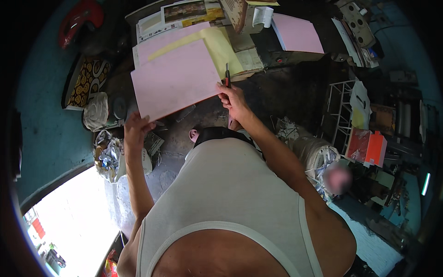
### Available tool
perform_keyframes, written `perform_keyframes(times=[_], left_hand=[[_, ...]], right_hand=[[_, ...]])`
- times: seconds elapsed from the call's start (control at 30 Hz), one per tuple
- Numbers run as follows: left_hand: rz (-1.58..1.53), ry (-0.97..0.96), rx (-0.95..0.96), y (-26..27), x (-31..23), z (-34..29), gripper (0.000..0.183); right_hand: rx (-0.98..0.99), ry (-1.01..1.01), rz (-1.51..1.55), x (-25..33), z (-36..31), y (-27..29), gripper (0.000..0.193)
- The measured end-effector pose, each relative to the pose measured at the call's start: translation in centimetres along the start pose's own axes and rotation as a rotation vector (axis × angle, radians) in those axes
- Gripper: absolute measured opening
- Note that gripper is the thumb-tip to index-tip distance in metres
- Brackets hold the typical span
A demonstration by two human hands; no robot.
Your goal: The recorder is sorting stacks of pink and white papers and using a handheld utility knife to trim the edges.
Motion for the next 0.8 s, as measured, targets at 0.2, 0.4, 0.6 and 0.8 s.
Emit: perform_keyframes(times=[0.2, 0.4, 0.6, 0.8], left_hand=[[-0.200, 0.064, 0.053, -4.6, -0.5, -2.9, 0.031], [-0.165, -0.164, 0.165, -7.7, -3.3, -4.2, 0.041], [-0.046, -0.371, 0.192, -13.5, -1.5, -2.7, 0.037], [-0.243, -0.489, 0.368, -24.7, -1.3, -6.4, 0.035]], right_hand=[[0.149, 0.065, 0.163, 2.2, -0.3, 0.9, 0.017], [0.135, 0.302, 0.118, 7.7, -2.8, 3.8, 0.017], [0.081, 0.317, 0.188, 12.1, -2.4, 7.8, 0.016], [0.056, 0.671, -0.032, 17.8, -4.7, 18.4, 0.016]])
Point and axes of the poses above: each hand's wrist, its own z-axis towards the middle knuckle, its own y-axis out of the back of the hand, x = y × z, the point moved 4 cm from there along z, towards the middle knuckle, and after that the axes turned 11 degrees about -z, right-handed, at the moved point
